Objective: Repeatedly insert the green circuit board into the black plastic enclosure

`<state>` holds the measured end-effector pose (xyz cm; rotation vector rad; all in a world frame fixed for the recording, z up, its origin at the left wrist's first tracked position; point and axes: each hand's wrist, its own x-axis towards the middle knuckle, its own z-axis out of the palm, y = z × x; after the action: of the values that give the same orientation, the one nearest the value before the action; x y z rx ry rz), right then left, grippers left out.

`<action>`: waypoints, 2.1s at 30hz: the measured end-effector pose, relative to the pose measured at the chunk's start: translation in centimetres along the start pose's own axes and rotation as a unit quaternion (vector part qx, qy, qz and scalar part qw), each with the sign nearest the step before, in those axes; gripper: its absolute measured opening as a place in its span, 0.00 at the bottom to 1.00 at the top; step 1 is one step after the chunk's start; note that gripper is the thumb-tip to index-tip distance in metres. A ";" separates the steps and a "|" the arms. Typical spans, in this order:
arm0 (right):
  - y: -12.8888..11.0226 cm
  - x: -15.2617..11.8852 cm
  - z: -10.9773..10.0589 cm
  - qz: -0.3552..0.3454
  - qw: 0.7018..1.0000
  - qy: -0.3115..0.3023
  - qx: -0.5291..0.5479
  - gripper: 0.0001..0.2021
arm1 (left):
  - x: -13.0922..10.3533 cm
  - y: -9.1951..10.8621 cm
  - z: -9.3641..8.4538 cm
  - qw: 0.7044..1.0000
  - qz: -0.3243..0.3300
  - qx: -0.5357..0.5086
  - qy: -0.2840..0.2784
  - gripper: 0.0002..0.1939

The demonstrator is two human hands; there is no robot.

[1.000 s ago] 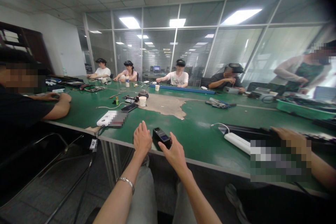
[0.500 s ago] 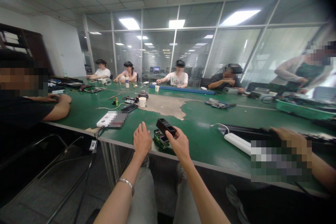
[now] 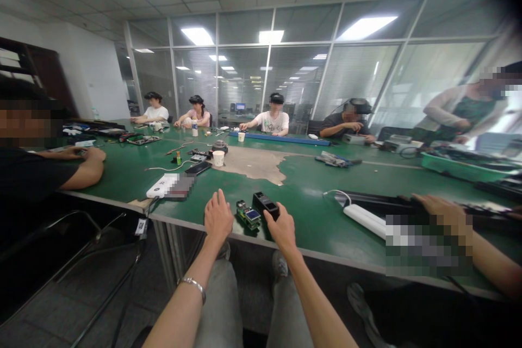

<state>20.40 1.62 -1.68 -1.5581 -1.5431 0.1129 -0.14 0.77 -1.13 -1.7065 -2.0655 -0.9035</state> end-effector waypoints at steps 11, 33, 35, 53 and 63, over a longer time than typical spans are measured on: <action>0.2 -1.0 0.0 -0.039 0.999 0.034 -0.006 0.33 | -0.1 -0.1 0.1 1.000 0.004 0.007 0.000 0.27; -6.0 -0.8 -1.7 0.007 0.981 -0.036 0.192 0.24 | 0.0 0.3 -0.3 1.000 -0.007 0.007 -0.006 0.25; -6.3 -1.1 -1.5 0.000 0.984 -0.036 0.176 0.23 | 0.0 0.2 -0.3 1.000 -0.007 0.007 -0.006 0.25; -5.3 -4.8 -0.4 -0.123 0.991 -0.048 0.032 0.27 | 0.0 0.3 -0.5 1.000 -0.007 0.012 -0.010 0.25; -4.8 -5.1 -0.5 -0.080 0.995 -0.056 0.004 0.27 | 0.0 0.2 -0.6 1.000 0.001 0.017 -0.021 0.23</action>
<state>16.02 -3.80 -0.94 -1.4365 -1.7484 0.1164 -0.04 0.39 -0.67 -1.7231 -2.0943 -0.8332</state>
